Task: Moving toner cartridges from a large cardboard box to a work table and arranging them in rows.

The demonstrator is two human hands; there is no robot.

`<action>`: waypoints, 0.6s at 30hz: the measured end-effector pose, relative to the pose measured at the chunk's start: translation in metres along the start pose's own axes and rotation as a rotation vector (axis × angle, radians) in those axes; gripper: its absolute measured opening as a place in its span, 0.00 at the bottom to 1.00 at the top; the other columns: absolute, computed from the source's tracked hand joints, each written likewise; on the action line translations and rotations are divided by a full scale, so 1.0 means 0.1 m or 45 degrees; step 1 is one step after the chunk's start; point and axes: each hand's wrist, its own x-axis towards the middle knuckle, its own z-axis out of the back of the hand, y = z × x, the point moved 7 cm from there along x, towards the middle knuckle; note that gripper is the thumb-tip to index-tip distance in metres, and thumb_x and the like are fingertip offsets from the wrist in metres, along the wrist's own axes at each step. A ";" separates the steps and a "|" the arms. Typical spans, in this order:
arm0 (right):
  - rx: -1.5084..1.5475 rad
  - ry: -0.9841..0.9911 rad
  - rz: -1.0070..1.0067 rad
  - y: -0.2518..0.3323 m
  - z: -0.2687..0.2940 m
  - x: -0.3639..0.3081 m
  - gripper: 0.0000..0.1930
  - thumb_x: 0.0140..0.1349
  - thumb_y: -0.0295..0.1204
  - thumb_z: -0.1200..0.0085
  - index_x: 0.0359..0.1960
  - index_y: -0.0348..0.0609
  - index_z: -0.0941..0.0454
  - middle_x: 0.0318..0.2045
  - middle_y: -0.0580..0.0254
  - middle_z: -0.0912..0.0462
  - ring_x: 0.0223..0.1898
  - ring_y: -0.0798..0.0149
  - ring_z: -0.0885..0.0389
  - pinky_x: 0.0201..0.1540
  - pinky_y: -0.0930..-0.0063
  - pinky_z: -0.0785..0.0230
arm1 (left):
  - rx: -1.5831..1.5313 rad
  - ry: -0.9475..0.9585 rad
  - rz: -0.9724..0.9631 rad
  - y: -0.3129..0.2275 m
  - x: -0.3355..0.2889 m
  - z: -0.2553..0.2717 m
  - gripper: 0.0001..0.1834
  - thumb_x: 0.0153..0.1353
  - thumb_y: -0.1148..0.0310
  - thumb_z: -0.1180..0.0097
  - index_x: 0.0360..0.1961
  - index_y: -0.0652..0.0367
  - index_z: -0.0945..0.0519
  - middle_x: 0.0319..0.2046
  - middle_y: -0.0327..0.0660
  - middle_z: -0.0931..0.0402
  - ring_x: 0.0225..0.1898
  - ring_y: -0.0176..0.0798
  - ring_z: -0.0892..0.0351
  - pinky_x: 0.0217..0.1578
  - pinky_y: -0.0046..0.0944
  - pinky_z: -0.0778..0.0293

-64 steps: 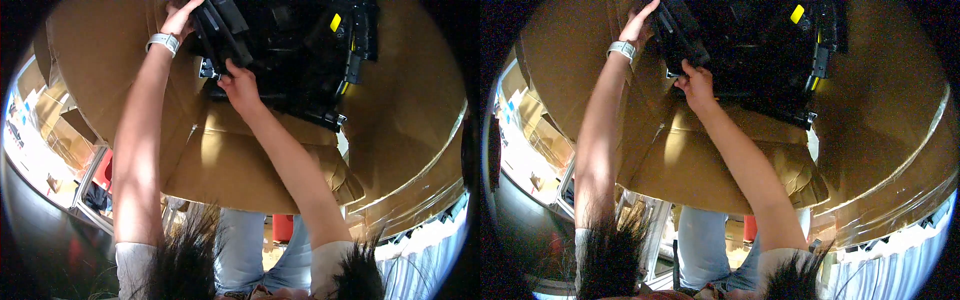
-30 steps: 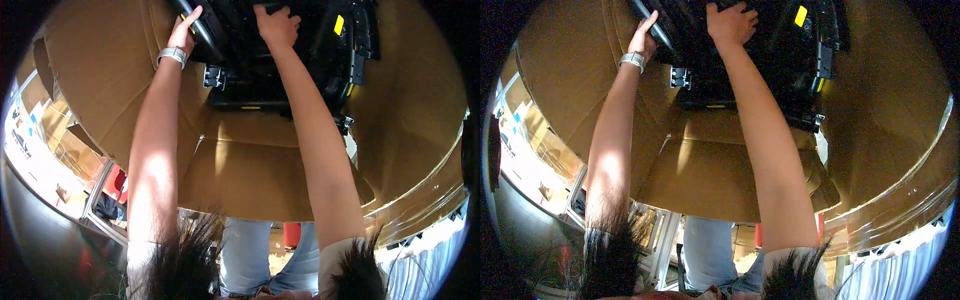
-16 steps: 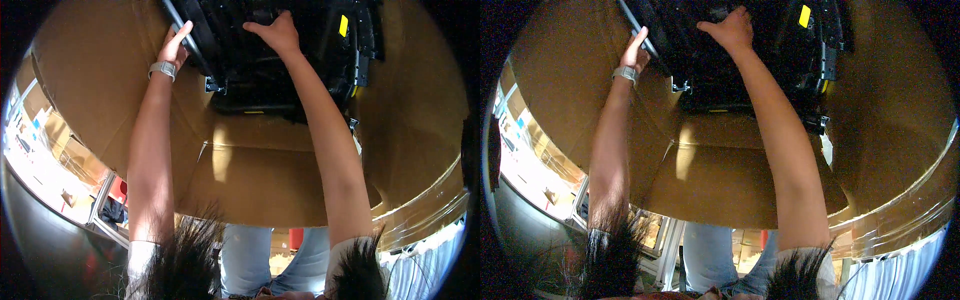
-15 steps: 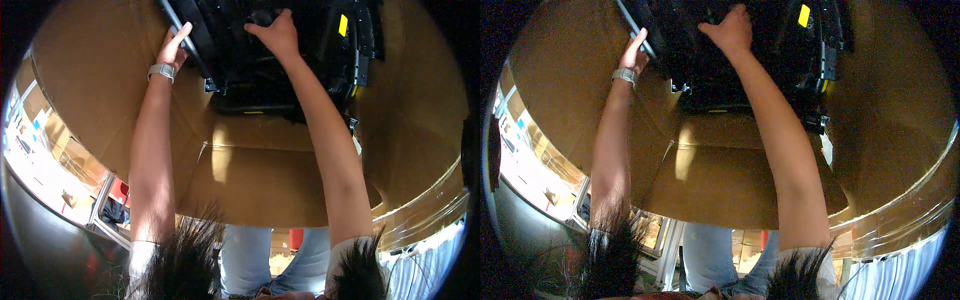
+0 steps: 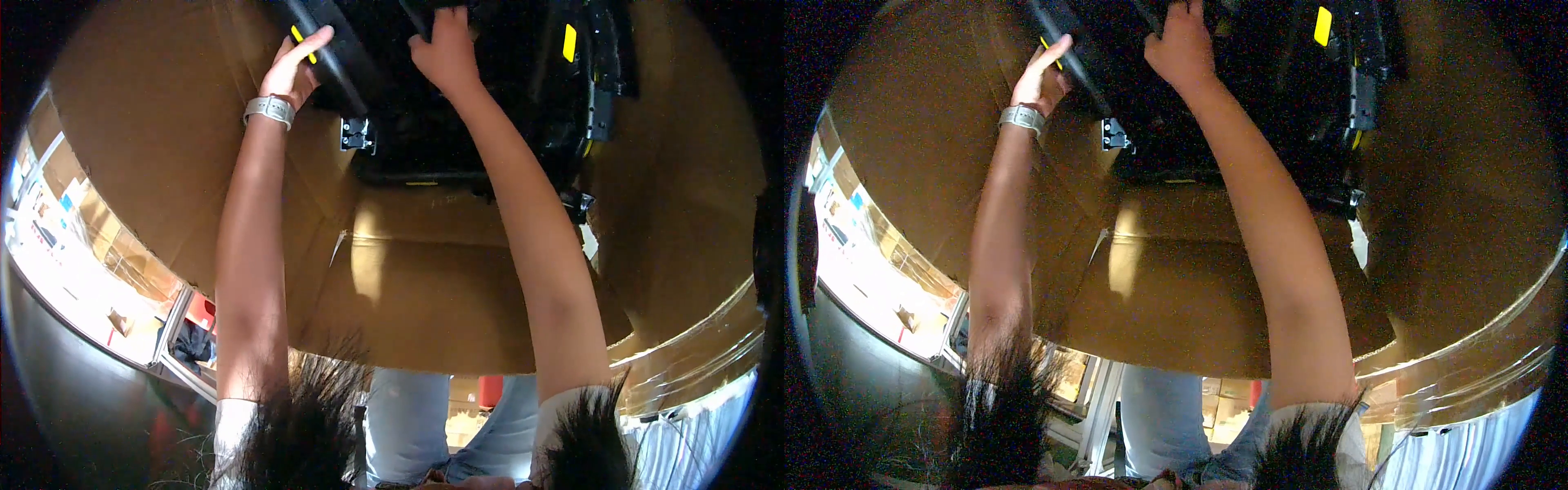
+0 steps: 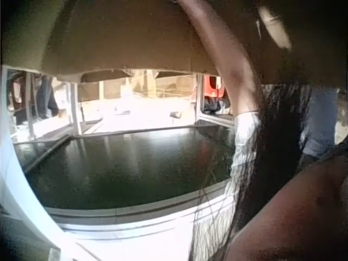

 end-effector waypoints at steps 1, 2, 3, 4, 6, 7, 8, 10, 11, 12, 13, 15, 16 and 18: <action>0.379 0.132 -0.133 0.13 0.04 -0.04 0.31 0.52 0.34 0.41 0.55 0.29 0.37 0.58 0.35 0.38 0.57 0.41 0.34 0.58 0.59 0.37 | -0.122 -0.041 0.062 0.05 0.03 0.10 0.32 0.50 0.63 0.33 0.56 0.51 0.33 0.49 0.37 0.27 0.53 0.41 0.29 0.54 0.47 0.35; 0.740 0.261 -0.271 0.18 0.05 -0.07 0.36 0.52 0.41 0.39 0.58 0.30 0.39 0.60 0.36 0.39 0.58 0.43 0.35 0.59 0.60 0.39 | -0.128 -0.037 0.060 0.07 0.03 0.09 0.32 0.50 0.63 0.33 0.56 0.51 0.33 0.49 0.37 0.27 0.53 0.41 0.29 0.54 0.47 0.35; 0.734 0.261 -0.269 0.19 0.07 -0.04 0.36 0.52 0.41 0.39 0.58 0.30 0.39 0.60 0.36 0.39 0.58 0.43 0.35 0.59 0.60 0.39 | -0.125 -0.023 0.040 0.08 0.03 0.07 0.27 0.52 0.58 0.36 0.53 0.47 0.31 0.47 0.33 0.26 0.48 0.38 0.28 0.47 0.43 0.34; 0.599 0.304 -0.239 0.22 0.08 -0.01 0.41 0.51 0.47 0.40 0.60 0.31 0.40 0.61 0.39 0.41 0.60 0.45 0.37 0.61 0.62 0.42 | -0.119 -0.005 0.019 0.06 0.03 0.02 0.23 0.54 0.54 0.38 0.49 0.44 0.29 0.44 0.29 0.26 0.43 0.34 0.27 0.40 0.39 0.33; 0.462 0.345 -0.210 0.24 0.15 0.05 0.45 0.50 0.52 0.40 0.62 0.31 0.42 0.63 0.42 0.43 0.62 0.47 0.40 0.63 0.63 0.44 | -0.067 -0.036 0.047 0.10 0.02 -0.07 0.29 0.53 0.53 0.37 0.54 0.44 0.32 0.49 0.32 0.27 0.47 0.37 0.27 0.47 0.39 0.32; 0.544 0.549 -0.311 0.31 0.17 0.05 0.44 0.51 0.48 0.40 0.63 0.34 0.44 0.64 0.44 0.43 0.63 0.49 0.41 0.63 0.64 0.46 | -0.053 -0.075 0.051 0.12 0.04 -0.02 0.28 0.53 0.54 0.37 0.55 0.45 0.31 0.49 0.32 0.27 0.47 0.36 0.26 0.46 0.38 0.31; 0.625 0.756 -0.413 0.36 0.13 0.00 0.43 0.52 0.44 0.39 0.65 0.37 0.47 0.64 0.47 0.44 0.64 0.51 0.42 0.64 0.65 0.48 | -0.038 -0.113 0.056 0.16 0.04 0.04 0.28 0.54 0.54 0.37 0.55 0.45 0.31 0.48 0.32 0.27 0.47 0.36 0.26 0.46 0.37 0.30; 0.561 0.733 -0.306 0.14 -0.12 0.00 0.55 0.39 0.54 0.36 0.65 0.36 0.50 0.63 0.39 0.45 0.63 0.46 0.42 0.63 0.61 0.46 | -0.082 -0.036 -0.048 0.21 0.00 0.06 0.26 0.55 0.55 0.38 0.53 0.47 0.30 0.45 0.31 0.25 0.45 0.34 0.25 0.44 0.36 0.28; 0.496 0.716 -0.207 0.00 -0.25 -0.04 0.68 0.25 0.64 0.33 0.65 0.36 0.52 0.62 0.31 0.45 0.62 0.40 0.41 0.62 0.56 0.43 | -0.104 -0.080 -0.016 0.29 -0.06 0.06 0.25 0.55 0.55 0.39 0.53 0.49 0.30 0.46 0.33 0.24 0.46 0.36 0.25 0.46 0.40 0.27; 0.508 0.719 -0.208 0.00 -0.35 -0.17 0.68 0.25 0.64 0.33 0.65 0.36 0.52 0.62 0.31 0.45 0.62 0.40 0.41 0.62 0.56 0.43 | -0.185 -0.062 0.076 0.42 -0.07 0.19 0.25 0.56 0.55 0.39 0.53 0.50 0.30 0.47 0.35 0.24 0.47 0.37 0.24 0.48 0.43 0.28; 0.494 0.571 -0.159 0.04 -0.39 -0.26 0.67 0.26 0.61 0.31 0.66 0.37 0.54 0.60 0.35 0.40 0.61 0.43 0.37 0.62 0.60 0.42 | -0.173 -0.112 0.120 0.52 -0.13 0.32 0.25 0.56 0.55 0.40 0.53 0.49 0.30 0.46 0.35 0.24 0.45 0.38 0.23 0.47 0.43 0.27; 0.507 0.503 -0.175 0.11 -0.43 -0.40 0.69 0.28 0.56 0.28 0.68 0.40 0.61 0.61 0.39 0.39 0.62 0.47 0.38 0.63 0.63 0.45 | -0.122 -0.159 0.151 0.55 -0.19 0.43 0.24 0.56 0.54 0.41 0.51 0.49 0.29 0.42 0.36 0.21 0.41 0.38 0.21 0.44 0.41 0.25; 0.504 0.499 -0.180 0.05 -0.42 -0.41 0.69 0.28 0.56 0.28 0.68 0.40 0.61 0.61 0.39 0.39 0.62 0.47 0.38 0.63 0.63 0.45 | -0.122 -0.153 0.154 0.53 -0.22 0.35 0.24 0.56 0.54 0.41 0.51 0.49 0.29 0.42 0.36 0.21 0.41 0.38 0.21 0.44 0.41 0.25; 0.762 0.589 -0.238 -0.04 -0.43 -0.43 0.69 0.28 0.56 0.28 0.67 0.39 0.62 0.61 0.40 0.40 0.63 0.48 0.40 0.64 0.63 0.46 | 0.004 -0.120 0.163 0.45 -0.25 0.20 0.32 0.54 0.61 0.37 0.58 0.52 0.35 0.53 0.36 0.31 0.53 0.39 0.31 0.53 0.44 0.33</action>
